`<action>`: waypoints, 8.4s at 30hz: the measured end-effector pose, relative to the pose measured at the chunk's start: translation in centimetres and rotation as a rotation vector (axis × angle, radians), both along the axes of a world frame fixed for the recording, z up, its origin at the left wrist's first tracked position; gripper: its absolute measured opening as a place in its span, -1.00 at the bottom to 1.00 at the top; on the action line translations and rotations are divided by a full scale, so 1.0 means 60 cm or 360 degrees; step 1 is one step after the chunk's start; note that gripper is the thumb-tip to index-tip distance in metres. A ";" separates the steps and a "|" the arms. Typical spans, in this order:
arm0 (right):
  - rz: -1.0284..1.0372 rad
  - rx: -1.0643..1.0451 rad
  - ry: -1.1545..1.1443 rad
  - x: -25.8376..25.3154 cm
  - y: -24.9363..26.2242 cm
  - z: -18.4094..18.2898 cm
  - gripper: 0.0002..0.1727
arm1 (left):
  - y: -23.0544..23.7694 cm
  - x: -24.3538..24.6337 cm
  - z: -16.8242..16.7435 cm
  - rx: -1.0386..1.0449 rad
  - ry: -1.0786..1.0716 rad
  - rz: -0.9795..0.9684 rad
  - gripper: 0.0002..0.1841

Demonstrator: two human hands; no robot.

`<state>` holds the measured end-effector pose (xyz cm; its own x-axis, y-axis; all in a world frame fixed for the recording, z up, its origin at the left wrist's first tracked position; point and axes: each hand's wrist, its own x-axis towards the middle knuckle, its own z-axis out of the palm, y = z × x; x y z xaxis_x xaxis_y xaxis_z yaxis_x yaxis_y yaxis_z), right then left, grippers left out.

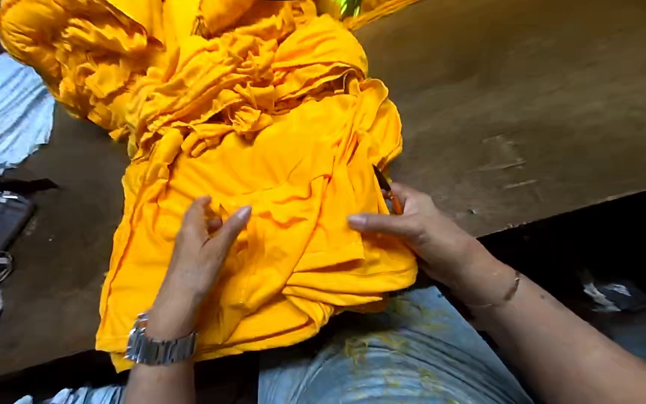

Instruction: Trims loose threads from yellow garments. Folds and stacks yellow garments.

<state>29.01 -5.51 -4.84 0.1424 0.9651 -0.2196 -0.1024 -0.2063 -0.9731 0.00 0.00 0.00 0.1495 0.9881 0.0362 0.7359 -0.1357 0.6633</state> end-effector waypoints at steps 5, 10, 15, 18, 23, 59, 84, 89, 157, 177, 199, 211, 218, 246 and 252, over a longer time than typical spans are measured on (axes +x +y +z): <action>-0.0067 0.0005 0.0159 -0.004 0.001 0.001 -0.35 | -0.036 0.085 -0.066 0.0063 -0.0349 -0.0489 -0.38; -0.0166 -0.0047 0.0107 0.000 0.040 0.001 -0.31 | -0.088 0.121 -0.026 0.0120 -0.0584 -0.1562 -0.61; -0.0122 0.0000 -0.0405 -0.021 0.076 -0.011 -0.08 | -0.018 0.003 0.024 0.0448 -0.0458 -0.0820 -0.72; -0.0069 0.0014 -0.0407 -0.004 0.082 -0.007 -0.18 | 0.058 -0.126 -0.037 0.0416 0.0537 -0.0096 -0.49; -0.0031 0.0032 -0.0498 0.035 0.084 -0.005 -0.24 | 0.088 -0.140 -0.104 0.0110 0.0837 0.0108 -0.34; 0.0809 0.1131 -0.1663 0.009 -0.029 0.005 -0.95 | -0.219 0.070 -0.093 0.0101 -0.1745 -0.0286 -0.53; 0.0333 0.0778 -0.0865 0.022 -0.135 -0.011 -0.88 | -0.195 0.165 -0.131 0.0014 -0.1822 0.0055 -0.48; 0.0311 0.0648 -0.0697 0.006 -0.133 -0.018 -0.81 | -0.199 0.154 -0.135 -0.0046 -0.1868 -0.0097 -0.73; 0.0314 0.1545 -0.1797 -0.024 -0.117 -0.018 -0.65 | -0.217 0.139 -0.089 -0.0205 -0.2340 0.0151 -0.63; 0.0341 0.1544 -0.1827 -0.033 -0.117 -0.013 -0.67 | -0.220 0.140 -0.098 0.0125 -0.1987 0.0019 -0.55; 0.0249 0.1568 -0.1913 0.012 -0.139 -0.041 -0.57 | -0.221 0.144 -0.093 -0.0084 -0.2045 0.0164 -0.37; 0.0229 0.1578 -0.1929 0.017 -0.140 -0.042 -0.59 | -0.221 0.144 -0.090 -0.0181 -0.2103 0.0194 -0.36; 0.0214 0.1591 -0.1888 -0.002 -0.136 -0.043 -0.60 | -0.223 0.147 -0.095 -0.0092 -0.1995 0.0136 -0.29; 0.0609 0.0738 -0.0332 0.027 -0.100 0.007 -0.80 | -0.160 0.077 -0.074 0.0690 -0.0796 -0.0497 -0.89; 0.0496 0.0543 -0.0255 0.023 -0.100 0.015 -0.79 | -0.151 0.093 -0.065 0.0111 -0.1365 -0.0435 -0.77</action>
